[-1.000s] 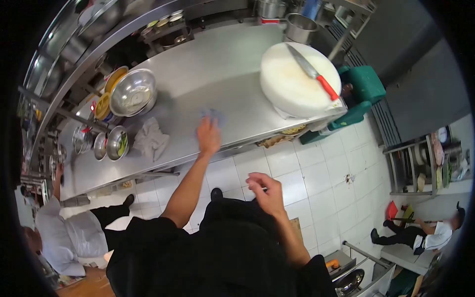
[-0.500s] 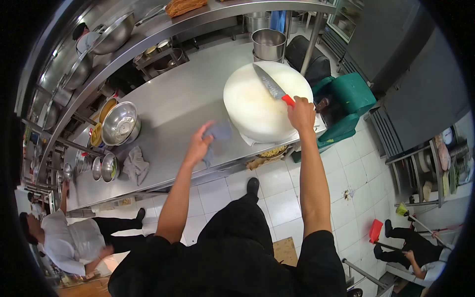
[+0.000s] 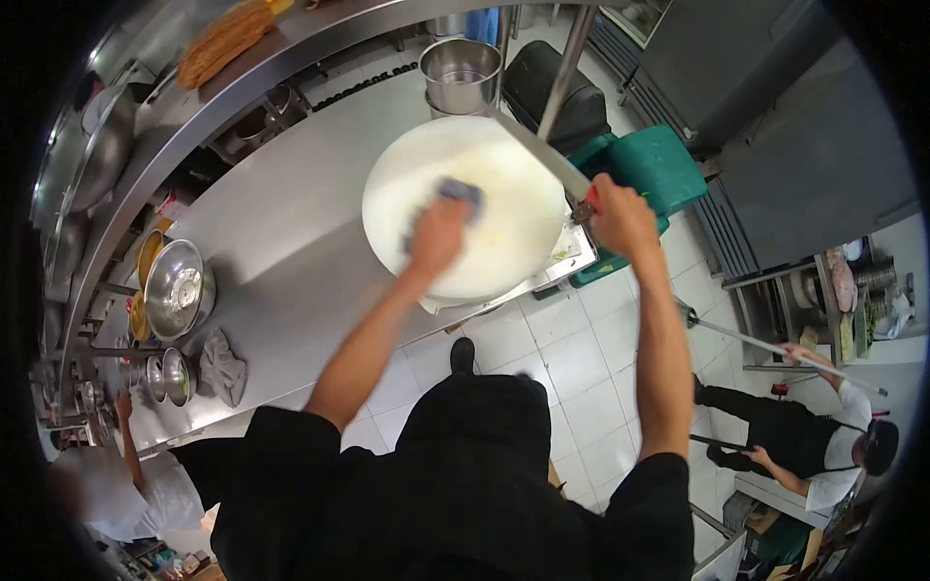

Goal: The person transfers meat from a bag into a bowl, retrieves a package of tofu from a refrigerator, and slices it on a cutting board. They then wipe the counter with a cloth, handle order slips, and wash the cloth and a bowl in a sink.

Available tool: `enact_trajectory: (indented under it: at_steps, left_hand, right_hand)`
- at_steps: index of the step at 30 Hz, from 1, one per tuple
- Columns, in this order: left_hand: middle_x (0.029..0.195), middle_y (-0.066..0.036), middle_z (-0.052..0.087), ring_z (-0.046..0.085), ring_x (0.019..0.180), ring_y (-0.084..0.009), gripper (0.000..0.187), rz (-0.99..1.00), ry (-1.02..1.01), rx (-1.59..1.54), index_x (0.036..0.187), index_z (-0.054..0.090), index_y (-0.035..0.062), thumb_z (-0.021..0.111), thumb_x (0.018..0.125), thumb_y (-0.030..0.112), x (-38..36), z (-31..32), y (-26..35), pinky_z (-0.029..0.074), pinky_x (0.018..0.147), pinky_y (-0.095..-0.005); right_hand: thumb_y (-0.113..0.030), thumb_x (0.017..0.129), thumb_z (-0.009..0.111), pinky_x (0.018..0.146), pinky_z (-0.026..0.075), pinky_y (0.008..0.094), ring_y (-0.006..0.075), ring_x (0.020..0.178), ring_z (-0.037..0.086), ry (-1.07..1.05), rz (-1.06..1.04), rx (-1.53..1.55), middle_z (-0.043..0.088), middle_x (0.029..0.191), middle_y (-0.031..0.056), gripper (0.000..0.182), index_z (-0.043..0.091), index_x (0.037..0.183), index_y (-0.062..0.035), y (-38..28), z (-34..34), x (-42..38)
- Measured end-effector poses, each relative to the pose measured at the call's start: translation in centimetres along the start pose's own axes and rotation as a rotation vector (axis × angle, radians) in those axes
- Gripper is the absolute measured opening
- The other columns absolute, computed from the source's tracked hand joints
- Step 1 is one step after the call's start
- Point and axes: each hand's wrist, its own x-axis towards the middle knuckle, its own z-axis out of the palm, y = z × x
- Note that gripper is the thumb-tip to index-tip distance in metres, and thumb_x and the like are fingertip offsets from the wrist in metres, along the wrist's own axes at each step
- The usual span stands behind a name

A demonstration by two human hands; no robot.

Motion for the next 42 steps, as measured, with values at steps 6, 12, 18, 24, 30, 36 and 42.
enact_trajectory:
  at_steps: [6,12,18,24,30,36,42]
  left_hand:
    - [0.101,-0.010,0.067,0.061,0.091,-0.0293,0.032,0.368,-0.364,-0.644,0.105,0.066,0.0065,0.053,0.076,-0.002,-6.5,-0.1,18.1,0.050,0.082,-0.0394]
    - [0.096,-0.014,0.066,0.058,0.084,-0.0337,0.026,-0.115,0.332,0.240,0.102,0.065,0.0034,0.051,0.081,0.000,3.5,-5.4,0.3,0.048,0.077,-0.0442]
    - [0.095,-0.020,0.062,0.059,0.090,-0.0366,0.026,-0.126,0.048,0.137,0.102,0.062,0.0006,0.049,0.080,0.000,2.0,5.6,6.6,0.048,0.082,-0.0449]
    - [0.110,-0.020,0.064,0.060,0.103,-0.0353,0.036,-0.092,-0.167,-0.494,0.113,0.062,-0.0001,0.050,0.079,-0.002,1.2,4.4,21.6,0.047,0.092,-0.0422]
    - [0.099,-0.021,0.064,0.059,0.087,-0.0382,0.030,-0.290,0.330,0.226,0.110,0.062,-0.0003,0.050,0.083,0.004,10.5,1.6,4.8,0.046,0.082,-0.0467]
    - [0.104,-0.022,0.067,0.064,0.101,-0.0323,0.031,-0.368,-0.057,-0.404,0.116,0.063,0.0017,0.054,0.086,0.006,9.5,7.0,14.2,0.048,0.090,-0.0371]
    - [0.133,-0.016,0.053,0.048,0.125,-0.0281,0.051,-0.372,0.343,-0.852,0.139,0.039,-0.0059,0.046,0.099,0.026,6.4,8.4,23.7,0.034,0.108,-0.0366]
  right_hand:
    - [-0.008,0.077,0.061,0.075,0.047,0.0510,0.0424,0.093,0.060,-0.009,-0.131,-0.126,0.065,0.096,0.0197,0.035,0.050,0.110,-0.0107,4.0,-6.3,1.0]
    - [-0.010,0.080,0.066,0.072,0.048,0.0498,0.0399,0.091,0.062,-0.011,-0.152,-0.070,0.066,0.096,0.0153,0.033,0.052,0.110,-0.0144,10.0,-8.3,0.5]
    - [-0.011,0.080,0.067,0.070,0.049,0.0474,0.0387,0.087,0.063,-0.058,-0.250,0.031,0.066,0.093,0.0160,0.030,0.055,0.107,-0.0093,16.1,-7.2,1.8]
    - [-0.005,0.074,0.063,0.050,0.048,0.0363,0.0249,0.054,0.061,-0.428,-0.132,0.394,0.061,0.071,0.0145,0.023,0.057,0.095,0.0022,19.9,-7.6,4.6]
    - [-0.005,0.073,0.059,0.043,0.046,0.0324,0.0169,0.046,0.057,-0.540,-0.027,0.558,0.059,0.065,0.0100,0.020,0.057,0.091,0.0039,26.3,-7.1,3.9]
    - [-0.009,0.073,0.060,0.042,0.046,0.0312,0.0159,0.047,0.057,-0.610,-0.010,0.610,0.058,0.065,0.0080,0.022,0.059,0.092,0.0030,28.9,-7.2,4.0]
    - [-0.011,0.075,0.056,0.032,0.044,0.0335,0.0144,0.048,0.058,-0.694,-0.092,0.446,0.059,0.065,0.0070,0.021,0.059,0.093,-0.0028,24.3,-9.0,4.6]
